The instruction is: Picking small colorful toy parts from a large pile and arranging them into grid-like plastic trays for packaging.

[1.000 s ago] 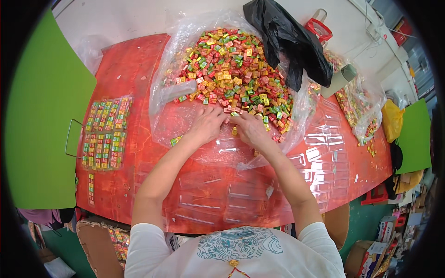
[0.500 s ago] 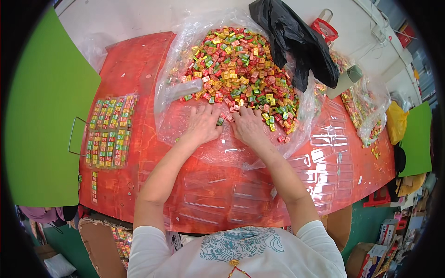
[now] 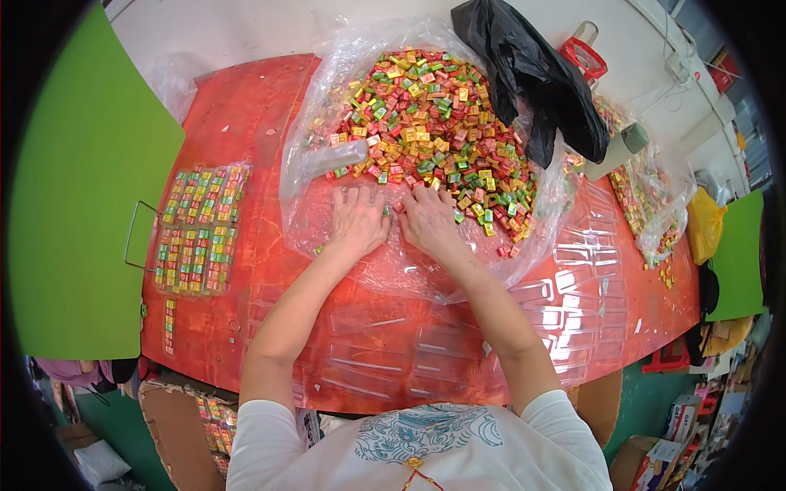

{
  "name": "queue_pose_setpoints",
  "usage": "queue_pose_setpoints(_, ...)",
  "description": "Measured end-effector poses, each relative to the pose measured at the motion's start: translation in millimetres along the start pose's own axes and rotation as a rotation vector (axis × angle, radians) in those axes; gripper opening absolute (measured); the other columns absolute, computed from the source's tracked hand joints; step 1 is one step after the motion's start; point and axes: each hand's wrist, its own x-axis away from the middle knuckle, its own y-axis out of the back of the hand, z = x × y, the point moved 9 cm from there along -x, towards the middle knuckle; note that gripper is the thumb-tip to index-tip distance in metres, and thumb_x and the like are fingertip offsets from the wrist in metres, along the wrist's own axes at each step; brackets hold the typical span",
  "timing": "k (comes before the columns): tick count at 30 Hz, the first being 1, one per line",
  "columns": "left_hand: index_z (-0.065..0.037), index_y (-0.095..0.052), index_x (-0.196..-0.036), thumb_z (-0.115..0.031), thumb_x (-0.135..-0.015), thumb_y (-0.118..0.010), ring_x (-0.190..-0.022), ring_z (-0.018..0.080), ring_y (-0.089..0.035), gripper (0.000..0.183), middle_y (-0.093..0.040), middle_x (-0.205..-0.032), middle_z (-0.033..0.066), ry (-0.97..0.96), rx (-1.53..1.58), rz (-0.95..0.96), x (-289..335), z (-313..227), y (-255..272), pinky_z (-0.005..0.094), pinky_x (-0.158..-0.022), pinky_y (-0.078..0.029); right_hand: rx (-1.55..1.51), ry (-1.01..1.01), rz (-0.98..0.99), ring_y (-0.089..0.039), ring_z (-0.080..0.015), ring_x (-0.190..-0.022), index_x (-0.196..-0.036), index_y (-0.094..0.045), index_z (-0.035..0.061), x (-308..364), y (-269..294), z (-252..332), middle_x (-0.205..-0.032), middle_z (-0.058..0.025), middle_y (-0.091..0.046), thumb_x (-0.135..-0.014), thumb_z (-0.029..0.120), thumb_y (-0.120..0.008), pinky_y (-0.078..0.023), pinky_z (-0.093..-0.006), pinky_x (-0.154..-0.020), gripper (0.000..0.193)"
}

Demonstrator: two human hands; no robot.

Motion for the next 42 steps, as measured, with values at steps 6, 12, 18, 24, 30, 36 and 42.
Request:
queue_pose_setpoints(6,-0.006,-0.066,-0.101,-0.035,-0.08,-0.07,-0.099,0.0313,-0.055,0.036,-0.06,-0.099,0.0149,-0.06,-0.022,-0.126,-1,-8,8,0.0532,-0.094,-0.034,0.023,-0.072,0.112,-0.059,-0.0264,-0.095,-0.094,-0.064,0.0078,14,8,-15,-0.094,-0.0093,-0.059,-0.079,0.024,-0.071,-0.041,-0.0419,-0.083,0.023)
queue_pose_setpoints(12,-0.009,-0.065,-0.105,-0.037,-0.081,-0.069,-0.102,0.0309,-0.054,0.036,-0.058,-0.105,0.0143,-0.036,-0.011,-0.086,-9,-19,1,0.0552,-0.094,-0.035,0.063,-0.147,0.072,-0.059,-0.0267,-0.095,-0.093,-0.064,0.0075,15,0,-31,-0.093,-0.0094,-0.059,-0.08,0.025,-0.07,-0.041,-0.0427,-0.084,0.023)
queue_pose_setpoints(18,-0.009,-0.064,-0.107,-0.035,-0.084,-0.067,-0.105,0.0314,-0.053,0.035,-0.057,-0.107,0.0148,-0.081,0.002,-0.067,-2,-21,-3,0.058,-0.095,-0.035,-0.057,-0.083,0.052,-0.06,-0.0269,-0.09,-0.093,-0.067,0.0076,14,7,-19,-0.091,-0.0107,-0.06,-0.08,0.026,-0.068,-0.04,-0.0426,-0.081,0.022)
queue_pose_setpoints(24,-0.01,-0.063,-0.109,-0.03,-0.084,-0.067,-0.107,0.0316,-0.053,0.032,-0.057,-0.109,0.0154,-0.047,0.039,-0.068,-6,-25,1,0.0596,-0.097,-0.034,-0.064,-0.072,0.086,-0.061,-0.0262,-0.091,-0.093,-0.064,0.0088,30,12,-39,-0.09,-0.0098,-0.059,-0.083,0.026,-0.068,-0.041,-0.0421,-0.082,0.021)
queue_pose_setpoints(30,-0.011,-0.064,-0.109,-0.029,-0.083,-0.067,-0.107,0.0316,-0.052,0.032,-0.056,-0.109,0.0151,-0.141,0.018,-0.124,-3,-32,-5,0.0594,-0.095,-0.034,-0.042,-0.081,0.12,-0.061,-0.0266,-0.09,-0.094,-0.064,0.0083,22,5,-35,-0.09,-0.009,-0.06,-0.085,0.023,-0.067,-0.042,-0.0425,-0.083,0.018)
queue_pose_setpoints(36,-0.011,-0.066,-0.119,-0.024,-0.082,-0.068,-0.117,0.0327,-0.051,0.039,-0.056,-0.117,0.0167,-0.117,0.108,0.006,1,-31,-10,0.0644,-0.102,-0.033,-0.202,-0.04,0.048,-0.062,-0.0285,-0.095,-0.106,-0.063,0.0098,18,-1,-27,-0.095,-0.0094,-0.062,-0.085,0.018,-0.068,-0.041,-0.0436,-0.088,0.023)
queue_pose_setpoints(42,-0.008,-0.063,-0.119,-0.03,-0.079,-0.07,-0.115,0.0314,-0.051,0.046,-0.056,-0.115,0.0162,-0.058,0.114,-0.035,5,-19,10,0.0603,-0.1,-0.036,-0.108,-0.106,0.014,-0.061,-0.028,-0.096,-0.105,-0.065,0.0101,33,28,-46,-0.096,-0.0088,-0.061,-0.084,0.015,-0.067,-0.042,-0.0423,-0.087,0.022)
